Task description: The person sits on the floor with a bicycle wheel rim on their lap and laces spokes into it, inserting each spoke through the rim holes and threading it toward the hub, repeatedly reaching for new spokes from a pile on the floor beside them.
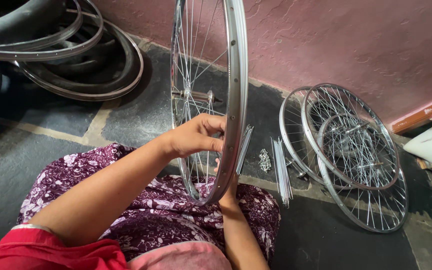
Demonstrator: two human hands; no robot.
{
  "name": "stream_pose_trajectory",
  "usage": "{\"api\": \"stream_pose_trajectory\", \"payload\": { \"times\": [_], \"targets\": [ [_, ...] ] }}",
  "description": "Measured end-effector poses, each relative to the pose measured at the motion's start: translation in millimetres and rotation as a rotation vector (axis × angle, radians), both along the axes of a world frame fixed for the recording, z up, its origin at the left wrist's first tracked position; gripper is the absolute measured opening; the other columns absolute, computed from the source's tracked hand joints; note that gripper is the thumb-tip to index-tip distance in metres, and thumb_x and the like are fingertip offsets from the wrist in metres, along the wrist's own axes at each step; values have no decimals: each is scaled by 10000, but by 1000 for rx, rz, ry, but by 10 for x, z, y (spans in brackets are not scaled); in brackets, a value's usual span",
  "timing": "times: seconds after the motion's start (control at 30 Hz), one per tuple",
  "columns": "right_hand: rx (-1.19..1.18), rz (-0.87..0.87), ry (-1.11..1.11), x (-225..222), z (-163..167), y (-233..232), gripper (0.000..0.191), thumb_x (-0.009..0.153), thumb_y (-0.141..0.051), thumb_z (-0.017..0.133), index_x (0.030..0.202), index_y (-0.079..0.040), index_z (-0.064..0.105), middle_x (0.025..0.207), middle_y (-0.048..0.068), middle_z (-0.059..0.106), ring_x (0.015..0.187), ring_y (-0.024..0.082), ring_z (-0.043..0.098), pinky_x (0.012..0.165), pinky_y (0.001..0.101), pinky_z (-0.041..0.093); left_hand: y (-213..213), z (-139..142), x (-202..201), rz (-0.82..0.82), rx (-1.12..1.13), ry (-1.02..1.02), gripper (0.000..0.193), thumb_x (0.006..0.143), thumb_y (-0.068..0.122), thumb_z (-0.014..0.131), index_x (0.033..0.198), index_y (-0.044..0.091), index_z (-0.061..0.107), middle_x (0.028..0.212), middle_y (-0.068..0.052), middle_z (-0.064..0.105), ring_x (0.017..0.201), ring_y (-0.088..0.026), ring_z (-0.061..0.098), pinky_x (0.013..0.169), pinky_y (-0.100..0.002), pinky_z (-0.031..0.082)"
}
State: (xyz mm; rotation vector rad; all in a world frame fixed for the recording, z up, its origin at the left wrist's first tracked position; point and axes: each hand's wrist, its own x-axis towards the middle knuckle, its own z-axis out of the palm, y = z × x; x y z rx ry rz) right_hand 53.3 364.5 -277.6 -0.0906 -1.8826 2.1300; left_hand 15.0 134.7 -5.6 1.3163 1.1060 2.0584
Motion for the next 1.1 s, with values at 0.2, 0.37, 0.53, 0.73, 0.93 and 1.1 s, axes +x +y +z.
{"api": "stream_pose_trajectory", "payload": {
  "times": [0.2, 0.37, 0.53, 0.73, 0.93, 1.1],
  "targets": [
    [168, -3, 9, 94, 166, -22, 388, 1008, -325, 563, 1206, -18, 692, 1095, 64, 725, 890, 116, 650, 764, 260, 533, 12, 55, 2, 126, -71, 221, 187, 1054, 169, 663, 1136, 33, 761, 1187, -5, 660, 1183, -118, 579, 1081, -324, 488],
    [-35, -17, -175, 187, 218, -8, 404, 1037, -345, 592, 1204, 3, 714, 1014, 84, 678, 813, 153, 597, 668, 307, 480, 23, 100, 115, -14, -54, -122, 220, 913, 139, 766, 1123, 78, 740, 1102, -36, 686, 1040, -142, 621, 994, -350, 494],
    [210, -20, -27, 256, 282, 5, 376, 1027, -350, 558, 1179, -39, 705, 1016, 20, 712, 837, 112, 655, 700, 266, 533, 49, 145, 178, 85, -55, 77, 183, 949, 159, 770, 1092, 46, 750, 1128, -10, 649, 1101, -144, 604, 1052, -345, 480],
    [308, -38, -137, 306, 341, 17, 327, 1010, -289, 567, 1199, -68, 717, 951, 67, 686, 799, 140, 639, 675, 294, 518, 84, 191, 196, 221, -101, 298, 261, 1084, 272, 609, 1062, 58, 757, 1130, 12, 637, 1201, -134, 511, 1104, -339, 447],
    [468, -3, 262, 362, 464, -85, 188, 1035, -140, 574, 1137, -15, 671, 1217, 145, 671, 1059, 185, 633, 889, 322, 513, 89, 174, 333, 165, -18, 66, 151, 963, 213, 739, 1057, 96, 729, 1113, 28, 635, 1161, -149, 546, 1102, -370, 414],
    [635, 30, 164, 455, 617, -301, 310, 969, -90, 585, 1267, -5, 588, 1176, 100, 684, 865, 139, 652, 774, 300, 547, 44, 125, 395, 308, 30, 206, 126, 905, 139, 794, 1001, 87, 732, 1114, 10, 690, 1150, -166, 585, 1181, -375, 323]
  ]
}}
